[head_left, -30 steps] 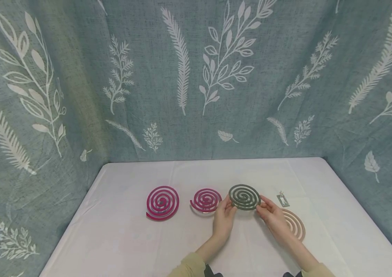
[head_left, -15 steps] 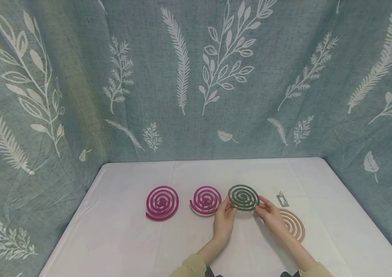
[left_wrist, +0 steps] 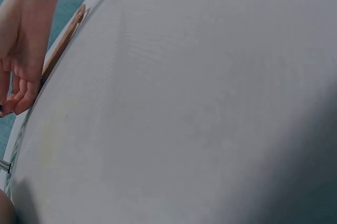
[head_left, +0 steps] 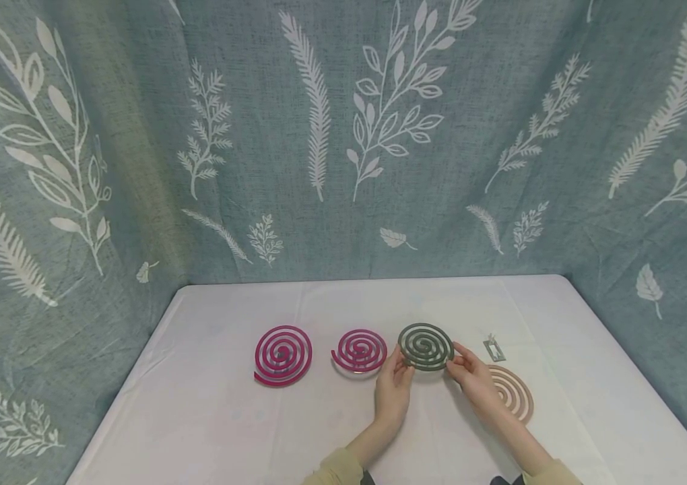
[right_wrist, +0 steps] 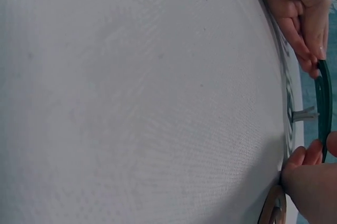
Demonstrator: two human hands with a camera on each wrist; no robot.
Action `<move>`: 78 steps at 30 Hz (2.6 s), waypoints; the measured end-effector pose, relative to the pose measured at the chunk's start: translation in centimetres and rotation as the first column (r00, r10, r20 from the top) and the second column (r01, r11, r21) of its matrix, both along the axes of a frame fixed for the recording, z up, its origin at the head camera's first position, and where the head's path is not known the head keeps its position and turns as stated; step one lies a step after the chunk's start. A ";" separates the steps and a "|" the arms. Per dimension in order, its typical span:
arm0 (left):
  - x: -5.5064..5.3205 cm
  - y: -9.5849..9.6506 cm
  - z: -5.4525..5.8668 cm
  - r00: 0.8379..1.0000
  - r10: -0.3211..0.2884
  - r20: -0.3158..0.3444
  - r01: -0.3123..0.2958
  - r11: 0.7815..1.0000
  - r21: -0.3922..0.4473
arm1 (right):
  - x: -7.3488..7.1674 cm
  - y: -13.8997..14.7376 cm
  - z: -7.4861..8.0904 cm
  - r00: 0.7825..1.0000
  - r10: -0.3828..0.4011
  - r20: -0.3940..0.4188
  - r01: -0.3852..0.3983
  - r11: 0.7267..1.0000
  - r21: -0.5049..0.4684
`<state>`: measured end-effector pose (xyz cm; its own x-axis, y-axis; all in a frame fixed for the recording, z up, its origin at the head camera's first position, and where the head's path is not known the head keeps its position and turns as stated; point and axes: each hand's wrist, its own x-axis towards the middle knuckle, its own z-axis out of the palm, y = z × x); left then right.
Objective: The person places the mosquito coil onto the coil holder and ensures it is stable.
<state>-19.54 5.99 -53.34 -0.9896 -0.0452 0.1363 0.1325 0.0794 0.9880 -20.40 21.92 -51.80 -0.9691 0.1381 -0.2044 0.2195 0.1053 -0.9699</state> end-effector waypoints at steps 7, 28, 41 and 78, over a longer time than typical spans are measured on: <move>0.0 0.0 -0.2 1.000 0.006 -0.016 -0.006 1.000 -0.002 | 0.0 0.0 0.0 1.000 -0.009 0.006 0.009 1.000 0.012; 0.1 -0.2 -0.6 0.998 0.017 -0.059 -0.017 1.000 0.000 | 0.2 -0.1 -0.2 1.000 -0.021 -0.016 0.021 1.000 0.012; -0.1 -0.1 -0.6 1.000 0.019 0.011 -0.019 1.000 0.005 | 0.0 0.0 -0.1 1.000 -0.020 0.003 0.020 1.000 0.004; -0.4 -0.7 -0.7 0.999 -0.027 0.026 0.027 0.999 0.020 | -0.3 -0.5 0.0 0.996 -0.061 0.058 0.066 0.993 -0.093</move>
<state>-19.97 5.26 -54.02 -0.9938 -0.0207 0.1096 0.1082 0.0571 0.9925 -20.69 21.43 -51.77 -0.9458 0.1766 -0.2727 0.2766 -0.0024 -0.9610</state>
